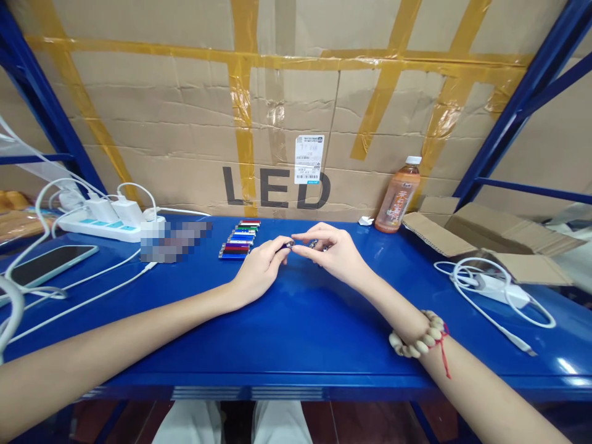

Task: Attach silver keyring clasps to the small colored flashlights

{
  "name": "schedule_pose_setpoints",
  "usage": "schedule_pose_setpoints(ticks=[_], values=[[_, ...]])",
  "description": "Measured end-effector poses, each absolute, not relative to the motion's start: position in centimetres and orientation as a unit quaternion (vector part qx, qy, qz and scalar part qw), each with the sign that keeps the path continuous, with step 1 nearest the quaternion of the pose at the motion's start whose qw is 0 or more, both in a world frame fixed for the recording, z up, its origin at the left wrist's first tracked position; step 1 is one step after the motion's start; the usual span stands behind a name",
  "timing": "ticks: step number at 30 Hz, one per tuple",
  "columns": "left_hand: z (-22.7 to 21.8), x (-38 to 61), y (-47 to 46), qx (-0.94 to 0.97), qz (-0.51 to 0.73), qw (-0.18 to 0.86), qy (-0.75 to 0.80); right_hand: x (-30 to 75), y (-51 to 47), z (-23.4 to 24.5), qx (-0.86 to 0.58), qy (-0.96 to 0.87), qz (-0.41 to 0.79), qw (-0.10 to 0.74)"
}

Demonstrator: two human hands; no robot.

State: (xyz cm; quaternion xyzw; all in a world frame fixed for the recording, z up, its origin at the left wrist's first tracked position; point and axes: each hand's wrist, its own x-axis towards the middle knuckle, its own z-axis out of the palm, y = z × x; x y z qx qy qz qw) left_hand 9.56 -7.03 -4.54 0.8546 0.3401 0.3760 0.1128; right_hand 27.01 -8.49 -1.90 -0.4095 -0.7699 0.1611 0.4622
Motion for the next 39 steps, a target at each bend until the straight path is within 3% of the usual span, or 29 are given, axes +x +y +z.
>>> schedule_pose_setpoints(ticks=[21, 29, 39], values=[[-4.99, 9.58, -7.07, 0.867, 0.353, 0.088, 0.340, 26.83, -8.50, -2.13, -0.439, -0.700, 0.310, 0.470], [-4.79, 9.48, -7.45, 0.865, 0.333, 0.163, 0.338, 27.00, -8.14, -2.84, -0.395, -0.733, 0.292, 0.471], [-4.77, 9.49, -7.26, 0.867, 0.355, 0.191, 0.292, 26.72, -8.65, -2.15, -0.441, -0.694, 0.327, 0.466]])
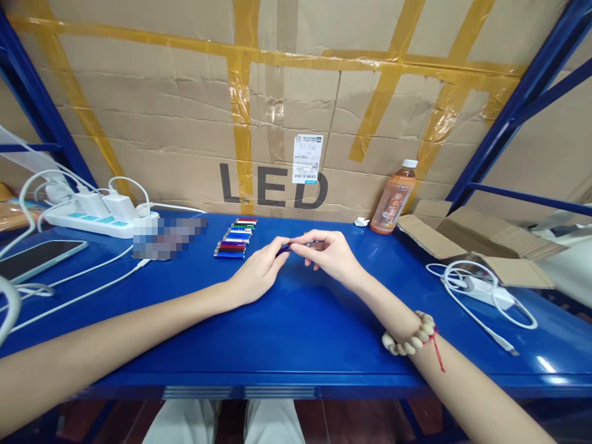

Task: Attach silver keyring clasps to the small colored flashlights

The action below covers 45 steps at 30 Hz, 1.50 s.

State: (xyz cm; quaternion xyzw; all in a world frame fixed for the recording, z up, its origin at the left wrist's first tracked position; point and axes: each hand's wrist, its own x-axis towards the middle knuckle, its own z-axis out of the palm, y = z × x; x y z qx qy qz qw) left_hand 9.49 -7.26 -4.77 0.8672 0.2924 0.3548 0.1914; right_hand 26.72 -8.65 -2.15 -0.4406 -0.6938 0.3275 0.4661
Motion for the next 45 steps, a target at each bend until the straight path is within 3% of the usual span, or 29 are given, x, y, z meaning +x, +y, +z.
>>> schedule_pose_setpoints(ticks=[8, 26, 45], values=[[-4.8, 9.5, -7.0, 0.875, 0.343, 0.175, 0.295, 26.7, -8.8, -2.1, -0.479, -0.686, 0.298, 0.459], [-4.4, 9.0, -7.4, 0.897, 0.244, 0.175, 0.323, 27.9, -7.9, -2.7, -0.370, -0.765, 0.325, 0.414], [-4.7, 9.1, -7.2, 0.886, 0.294, 0.181, 0.309, 27.2, -8.3, -2.9, -0.374, -0.800, 0.153, 0.445]])
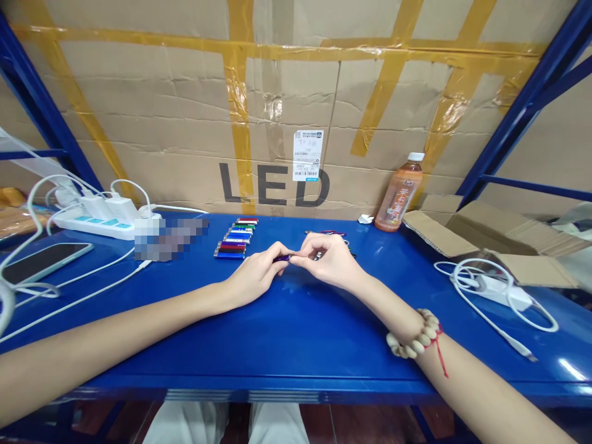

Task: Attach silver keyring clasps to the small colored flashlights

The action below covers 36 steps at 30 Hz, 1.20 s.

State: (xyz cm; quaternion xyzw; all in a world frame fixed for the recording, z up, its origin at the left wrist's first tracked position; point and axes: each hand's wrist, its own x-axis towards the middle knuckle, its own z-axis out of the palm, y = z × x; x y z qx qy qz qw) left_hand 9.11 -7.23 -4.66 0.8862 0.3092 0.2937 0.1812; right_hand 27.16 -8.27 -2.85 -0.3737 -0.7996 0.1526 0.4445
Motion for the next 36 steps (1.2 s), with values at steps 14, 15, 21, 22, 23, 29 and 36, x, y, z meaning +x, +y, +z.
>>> schedule_pose_setpoints(ticks=[14, 15, 21, 22, 23, 29, 36], values=[[-4.7, 9.4, -7.2, 0.877, 0.313, 0.117, 0.347, 26.7, -8.1, -3.0, -0.526, -0.683, 0.329, 0.386], [-4.7, 9.4, -7.3, 0.874, 0.313, 0.123, 0.351, 26.6, -8.2, -3.0, -0.528, -0.678, 0.333, 0.388], [-4.3, 9.5, -7.6, 0.866, 0.315, 0.147, 0.358, 26.7, -8.4, -2.3, -0.513, -0.691, 0.333, 0.385], [-4.3, 9.5, -7.6, 0.865, 0.316, 0.154, 0.358, 26.8, -8.4, -2.2, -0.512, -0.691, 0.332, 0.387], [-4.3, 9.5, -7.6, 0.863, 0.319, 0.163, 0.357, 26.8, -8.4, -2.1, -0.511, -0.690, 0.334, 0.389], [-4.5, 9.5, -7.0, 0.841, 0.333, 0.201, 0.377, 27.1, -8.1, -2.1, -0.503, -0.690, 0.330, 0.403], [-5.0, 9.6, -6.1, 0.811, 0.375, 0.250, 0.372, 29.1, -7.1, -1.8, -0.601, -0.681, 0.036, 0.416]])
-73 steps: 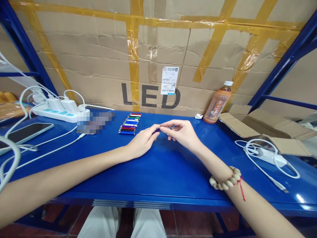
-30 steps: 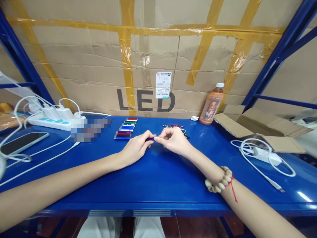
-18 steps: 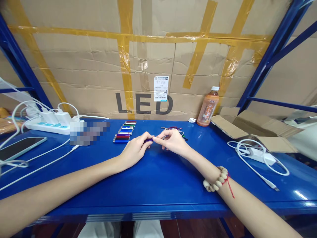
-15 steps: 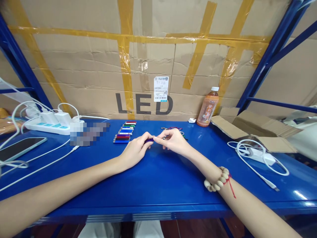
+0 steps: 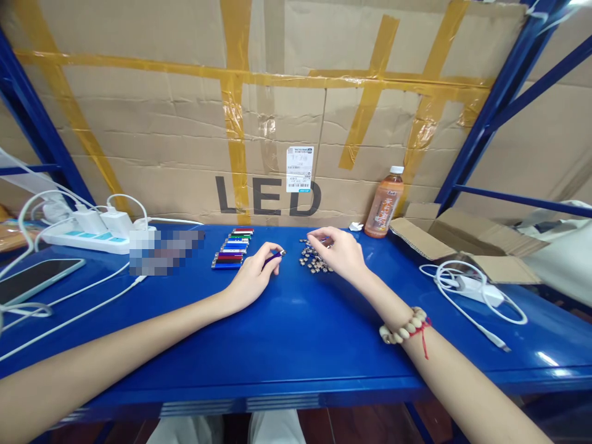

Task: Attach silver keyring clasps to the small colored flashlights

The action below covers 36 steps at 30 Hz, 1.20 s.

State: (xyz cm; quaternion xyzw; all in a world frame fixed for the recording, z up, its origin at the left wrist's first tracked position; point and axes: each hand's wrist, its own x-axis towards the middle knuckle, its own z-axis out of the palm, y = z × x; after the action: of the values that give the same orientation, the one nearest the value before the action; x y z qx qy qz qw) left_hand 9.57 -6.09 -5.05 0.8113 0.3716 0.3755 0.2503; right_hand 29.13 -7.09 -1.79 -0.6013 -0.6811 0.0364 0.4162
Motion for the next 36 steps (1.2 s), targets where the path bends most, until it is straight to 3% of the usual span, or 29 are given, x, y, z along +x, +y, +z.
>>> schedule_pose_setpoints(ticks=[2, 6, 13, 27, 36], values=[[-5.0, 9.6, -6.0, 0.797, 0.393, 0.270, 0.371, 30.1, -6.8, -1.6, -0.640, -0.658, -0.074, 0.390], [-4.5, 9.6, -6.3, 0.770, 0.429, 0.292, 0.372, 31.9, -6.4, -1.5, -0.699, -0.626, -0.127, 0.323], [-4.1, 9.5, -6.7, 0.734, 0.437, 0.335, 0.398, 33.5, -5.2, -2.7, -0.714, -0.660, -0.072, 0.221], [-4.2, 9.4, -6.6, 0.753, 0.453, 0.307, 0.365, 34.7, -3.4, -4.6, -0.701, -0.699, -0.020, 0.140], [-4.1, 9.4, -6.7, 0.747, 0.453, 0.311, 0.374, 34.5, -4.0, -3.8, -0.710, -0.687, -0.079, 0.133]])
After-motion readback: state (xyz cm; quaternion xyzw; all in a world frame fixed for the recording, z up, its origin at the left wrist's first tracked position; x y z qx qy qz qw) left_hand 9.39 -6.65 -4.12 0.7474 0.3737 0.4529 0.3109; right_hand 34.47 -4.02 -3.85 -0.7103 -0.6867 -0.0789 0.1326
